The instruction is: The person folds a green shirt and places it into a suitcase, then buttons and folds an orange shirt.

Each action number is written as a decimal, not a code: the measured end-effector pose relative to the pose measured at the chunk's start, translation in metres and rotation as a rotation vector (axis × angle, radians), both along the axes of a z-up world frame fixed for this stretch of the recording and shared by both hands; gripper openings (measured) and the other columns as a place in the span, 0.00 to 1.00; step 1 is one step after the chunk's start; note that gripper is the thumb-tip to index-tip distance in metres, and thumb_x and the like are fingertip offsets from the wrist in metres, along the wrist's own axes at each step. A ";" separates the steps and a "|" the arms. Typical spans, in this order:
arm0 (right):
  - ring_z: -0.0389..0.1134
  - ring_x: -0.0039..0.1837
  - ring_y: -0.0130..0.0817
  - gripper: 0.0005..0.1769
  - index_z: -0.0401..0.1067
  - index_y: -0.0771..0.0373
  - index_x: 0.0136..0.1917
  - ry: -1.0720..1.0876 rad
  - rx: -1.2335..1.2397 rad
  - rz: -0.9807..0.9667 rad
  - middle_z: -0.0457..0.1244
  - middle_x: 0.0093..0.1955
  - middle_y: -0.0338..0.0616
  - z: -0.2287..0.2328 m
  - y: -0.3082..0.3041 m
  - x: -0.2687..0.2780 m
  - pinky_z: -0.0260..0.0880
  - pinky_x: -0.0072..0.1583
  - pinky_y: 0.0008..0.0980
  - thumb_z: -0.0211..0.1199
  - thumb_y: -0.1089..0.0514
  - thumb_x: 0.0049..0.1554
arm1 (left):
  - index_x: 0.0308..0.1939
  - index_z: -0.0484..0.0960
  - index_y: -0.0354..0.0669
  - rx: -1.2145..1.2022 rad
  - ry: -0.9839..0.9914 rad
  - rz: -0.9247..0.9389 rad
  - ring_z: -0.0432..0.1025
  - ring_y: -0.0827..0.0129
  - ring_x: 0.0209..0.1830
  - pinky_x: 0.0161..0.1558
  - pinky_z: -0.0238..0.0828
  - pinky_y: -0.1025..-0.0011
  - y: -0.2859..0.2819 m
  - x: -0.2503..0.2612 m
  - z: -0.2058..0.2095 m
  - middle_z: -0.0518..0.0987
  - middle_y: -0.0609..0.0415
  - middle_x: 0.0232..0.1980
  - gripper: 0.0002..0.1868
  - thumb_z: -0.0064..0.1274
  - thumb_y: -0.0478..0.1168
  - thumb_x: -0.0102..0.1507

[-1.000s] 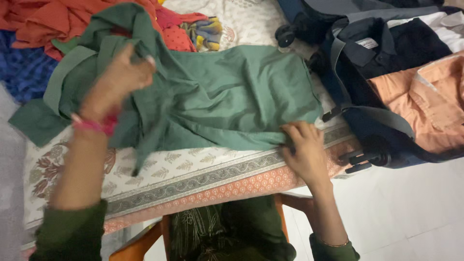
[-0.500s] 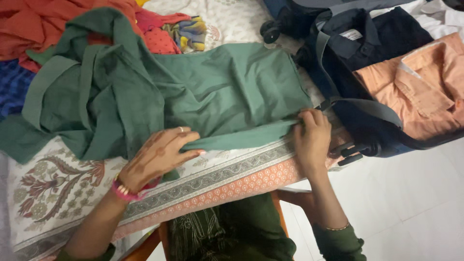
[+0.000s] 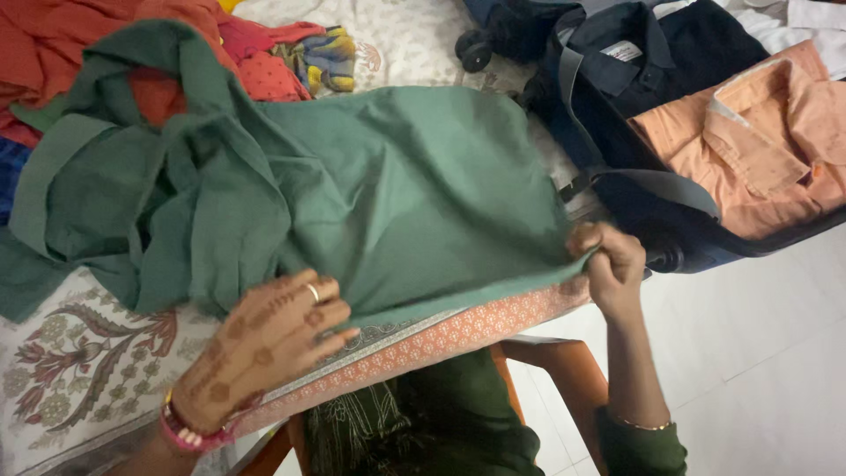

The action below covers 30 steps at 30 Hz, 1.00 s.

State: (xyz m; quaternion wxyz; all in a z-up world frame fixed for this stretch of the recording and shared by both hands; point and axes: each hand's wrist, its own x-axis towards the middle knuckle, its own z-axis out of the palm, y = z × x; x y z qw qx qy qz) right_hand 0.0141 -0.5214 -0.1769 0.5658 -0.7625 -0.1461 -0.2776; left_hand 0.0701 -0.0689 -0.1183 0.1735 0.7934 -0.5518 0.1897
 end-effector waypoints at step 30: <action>0.71 0.53 0.50 0.07 0.74 0.63 0.54 0.095 -0.657 -0.581 0.67 0.49 0.50 0.066 0.042 0.011 0.70 0.55 0.44 0.61 0.61 0.63 | 0.55 0.79 0.47 0.195 -0.264 0.242 0.70 0.65 0.61 0.58 0.71 0.65 -0.025 0.015 -0.002 0.78 0.58 0.59 0.15 0.54 0.48 0.68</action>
